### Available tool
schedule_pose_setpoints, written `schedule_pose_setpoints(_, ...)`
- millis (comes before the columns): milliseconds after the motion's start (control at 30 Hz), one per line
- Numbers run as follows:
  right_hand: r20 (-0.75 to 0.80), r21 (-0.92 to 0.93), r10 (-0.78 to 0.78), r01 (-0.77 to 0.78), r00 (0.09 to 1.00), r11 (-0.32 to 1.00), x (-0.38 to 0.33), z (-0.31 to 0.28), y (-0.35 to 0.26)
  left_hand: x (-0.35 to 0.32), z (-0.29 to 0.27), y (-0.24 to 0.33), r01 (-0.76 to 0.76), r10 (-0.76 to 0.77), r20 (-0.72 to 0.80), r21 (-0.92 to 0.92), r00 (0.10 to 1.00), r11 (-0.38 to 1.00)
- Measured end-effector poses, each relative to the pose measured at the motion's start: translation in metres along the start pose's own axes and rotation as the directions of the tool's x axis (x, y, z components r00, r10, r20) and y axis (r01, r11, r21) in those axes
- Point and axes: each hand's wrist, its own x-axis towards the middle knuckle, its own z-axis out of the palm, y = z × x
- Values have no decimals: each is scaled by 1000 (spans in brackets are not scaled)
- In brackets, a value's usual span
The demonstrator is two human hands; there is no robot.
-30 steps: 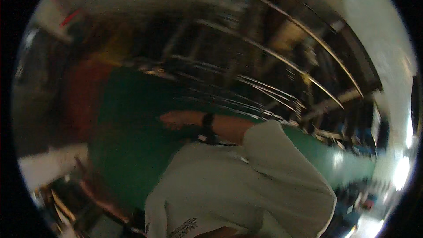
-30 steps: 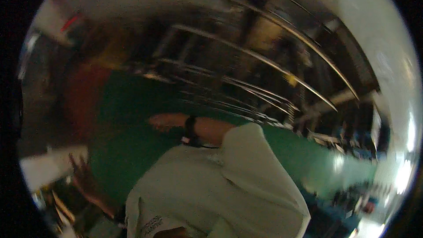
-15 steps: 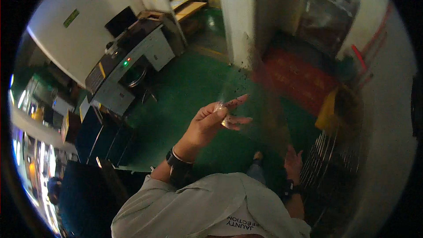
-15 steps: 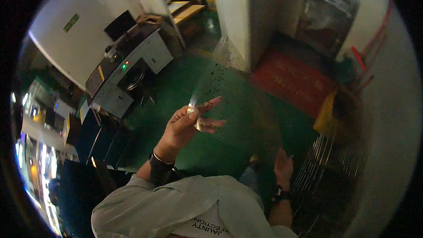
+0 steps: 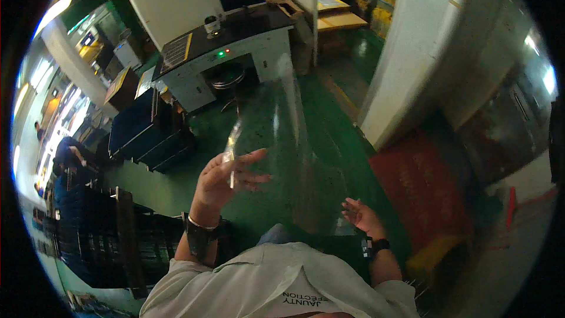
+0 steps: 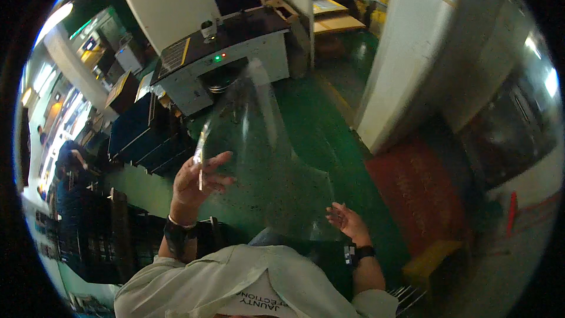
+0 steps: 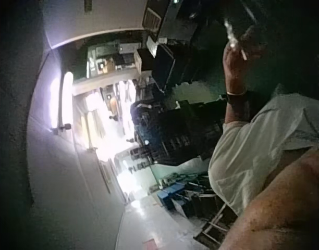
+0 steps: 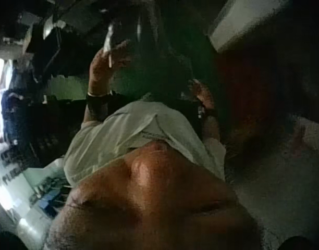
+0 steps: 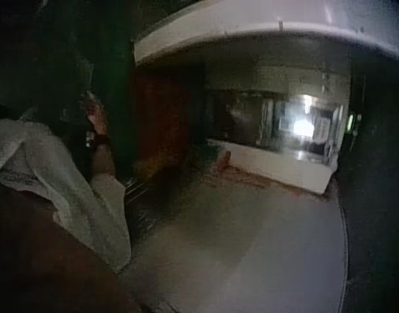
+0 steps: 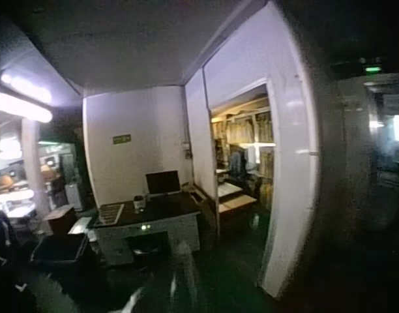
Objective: Inspecting and handling thin sheets, likely circuit boards or film, in a factory setting.
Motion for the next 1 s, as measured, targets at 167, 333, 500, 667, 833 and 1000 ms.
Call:
schedule_pose_setpoints(167, 110, 28, 78, -81, 991, 996, 124, 29, -61, 37, -61, 16, -175, 167, -185, -29, 968, 984)
schedule_pose_setpoints(333, 105, -83, 108, -100, 989, 992, 230, 55, -111, 99, -124, 43, -138, 177, -361, 133, 916, 982)
schedule_pose_setpoints(500, -44, -390, 16, -32, 999, 920, 290, 100, -191, 182, -192, 59, 129, 274, -572, 564, 773, 816)
schedule_pose_setpoints(667, -80, -363, -87, 52, 993, 930, 345, 92, -253, 264, -243, 58, 233, 307, -625, 631, 718, 740)
schedule_pose_setpoints(833, -80, -348, -141, 105, 987, 932, 416, 63, -324, 351, -285, 49, 317, 374, -613, 729, 695, 606)
schedule_pose_setpoints(1000, -119, -420, -223, 155, 968, 894, 473, 77, -399, 435, -309, 41, 488, 358, -735, 661, 576, 570)
